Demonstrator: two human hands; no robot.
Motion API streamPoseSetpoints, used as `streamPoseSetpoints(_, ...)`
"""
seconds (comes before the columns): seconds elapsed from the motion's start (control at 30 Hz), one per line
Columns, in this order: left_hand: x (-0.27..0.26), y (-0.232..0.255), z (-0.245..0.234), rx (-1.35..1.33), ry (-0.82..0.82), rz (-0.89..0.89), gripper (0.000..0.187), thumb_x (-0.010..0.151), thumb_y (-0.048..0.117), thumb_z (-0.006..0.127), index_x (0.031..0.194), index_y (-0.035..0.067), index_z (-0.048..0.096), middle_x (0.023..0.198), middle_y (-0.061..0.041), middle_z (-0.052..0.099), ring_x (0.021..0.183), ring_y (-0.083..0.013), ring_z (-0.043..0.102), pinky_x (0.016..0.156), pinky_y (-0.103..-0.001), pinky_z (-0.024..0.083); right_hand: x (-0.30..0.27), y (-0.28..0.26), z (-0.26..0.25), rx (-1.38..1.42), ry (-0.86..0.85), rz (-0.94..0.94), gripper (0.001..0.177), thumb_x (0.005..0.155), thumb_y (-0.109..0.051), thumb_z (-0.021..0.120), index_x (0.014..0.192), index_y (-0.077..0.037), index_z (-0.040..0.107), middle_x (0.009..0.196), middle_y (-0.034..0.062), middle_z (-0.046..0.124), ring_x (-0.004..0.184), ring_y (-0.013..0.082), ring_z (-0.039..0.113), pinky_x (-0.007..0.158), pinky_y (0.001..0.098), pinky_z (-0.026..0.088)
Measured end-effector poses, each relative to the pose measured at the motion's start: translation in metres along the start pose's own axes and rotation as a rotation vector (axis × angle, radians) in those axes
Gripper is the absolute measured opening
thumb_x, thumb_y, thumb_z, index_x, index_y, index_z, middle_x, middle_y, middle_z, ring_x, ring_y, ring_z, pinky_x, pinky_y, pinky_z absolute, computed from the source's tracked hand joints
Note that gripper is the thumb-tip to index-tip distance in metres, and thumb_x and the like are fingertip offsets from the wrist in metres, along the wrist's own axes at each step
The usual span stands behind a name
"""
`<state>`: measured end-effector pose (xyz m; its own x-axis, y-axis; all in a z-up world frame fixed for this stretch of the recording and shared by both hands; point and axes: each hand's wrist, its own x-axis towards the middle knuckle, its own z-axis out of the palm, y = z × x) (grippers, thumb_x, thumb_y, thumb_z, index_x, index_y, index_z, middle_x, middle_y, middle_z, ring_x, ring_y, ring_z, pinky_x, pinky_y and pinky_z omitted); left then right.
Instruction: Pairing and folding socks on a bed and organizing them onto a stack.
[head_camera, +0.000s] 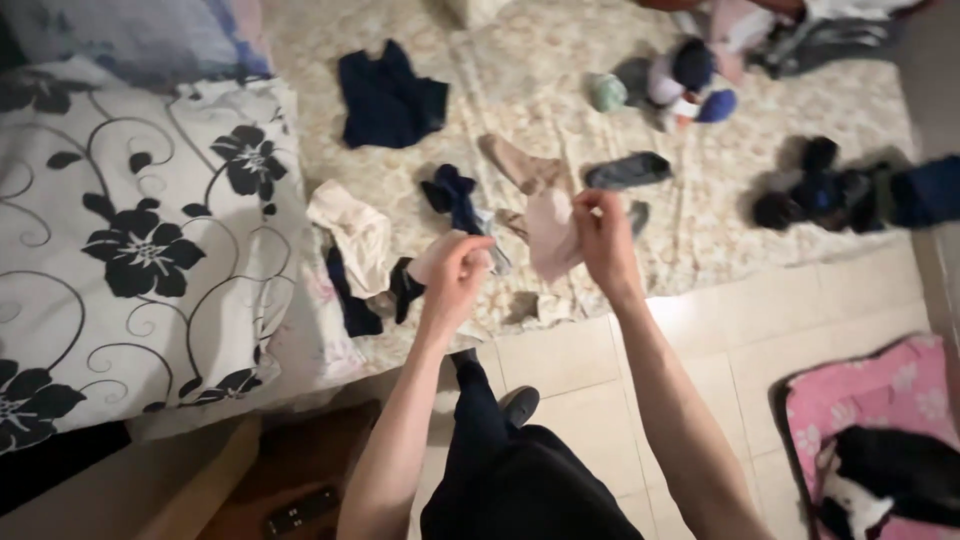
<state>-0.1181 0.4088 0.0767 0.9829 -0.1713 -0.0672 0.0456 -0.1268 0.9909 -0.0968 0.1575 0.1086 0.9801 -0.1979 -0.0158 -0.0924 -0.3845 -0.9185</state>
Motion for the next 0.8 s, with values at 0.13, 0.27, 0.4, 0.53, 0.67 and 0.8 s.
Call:
streamPoseSetpoints(0.13, -0.022, 0.041, 0.067, -0.096, -0.224, 0.101, 0.046, 0.092, 0.018, 0.075, 0.132, 0.003, 0.056, 0.117, -0.016, 0.066, 0.102, -0.0283, 0.067, 0.085, -0.036, 0.055, -0.051, -0.015, -0.027, -0.033, 0.034, 0.001, 0.012, 0.101, -0.008, 0.064, 0.113, -0.005, 0.066, 0.094, 0.0020, 0.065, 0.074, 0.0096, 0.061, 0.061, 0.0279, 0.050)
streamPoseSetpoints(0.27, -0.054, 0.086, 0.112, 0.051, -0.332, 0.115, 0.054, 0.086, 0.017, 0.080, 0.128, 0.003, 0.049, 0.110, -0.013, 0.069, 0.097, -0.0221, 0.067, 0.079, -0.034, 0.054, -0.096, -0.037, -0.062, -0.008, 0.104, -0.005, 0.011, 0.098, -0.007, 0.069, 0.108, -0.005, 0.072, 0.092, 0.0029, 0.068, 0.072, 0.0098, 0.063, 0.060, 0.0275, 0.051)
streamPoseSetpoints(0.4, -0.082, 0.081, 0.142, -0.042, -0.363, -0.049, 0.032, 0.094, 0.015, 0.073, 0.117, 0.004, 0.054, 0.099, -0.009, 0.071, 0.085, -0.0136, 0.068, 0.071, -0.030, 0.053, -0.131, -0.031, -0.095, 0.141, 0.238, 0.186, 0.013, 0.097, -0.008, 0.067, 0.109, -0.004, 0.070, 0.093, 0.0025, 0.068, 0.067, 0.0105, 0.060, 0.055, 0.0294, 0.046)
streamPoseSetpoints(0.53, -0.099, 0.043, 0.168, -0.133, -0.257, -0.154, 0.018, 0.099, 0.013, 0.068, 0.111, 0.003, 0.060, 0.093, -0.008, 0.070, 0.081, -0.0118, 0.064, 0.066, -0.029, 0.051, -0.165, 0.021, -0.110, 0.002, 0.389, 0.024, 0.013, 0.102, -0.009, 0.065, 0.111, -0.003, 0.071, 0.093, 0.0046, 0.066, 0.070, 0.0142, 0.058, 0.060, 0.0296, 0.046)
streamPoseSetpoints(0.67, -0.120, 0.027, 0.180, -0.140, -0.136, -0.165, 0.017, 0.101, 0.016, 0.062, 0.113, 0.003, 0.061, 0.094, -0.005, 0.068, 0.082, -0.0108, 0.063, 0.069, -0.027, 0.052, -0.205, 0.048, -0.107, 0.157, 0.135, 0.213, 0.023, 0.108, -0.019, 0.053, 0.118, -0.005, 0.068, 0.090, 0.0042, 0.071, 0.077, 0.0139, 0.067, 0.065, 0.0279, 0.051)
streamPoseSetpoints(0.8, -0.139, 0.021, 0.177, -0.048, -0.062, -0.117, 0.017, 0.103, 0.017, 0.061, 0.112, 0.003, 0.060, 0.093, -0.006, 0.068, 0.083, -0.0118, 0.065, 0.073, -0.028, 0.053, -0.226, 0.052, -0.086, 0.427, -0.004, 0.300, 0.029, 0.101, -0.015, 0.059, 0.128, -0.006, 0.062, 0.099, 0.0033, 0.069, 0.087, 0.0121, 0.067, 0.070, 0.0278, 0.052)
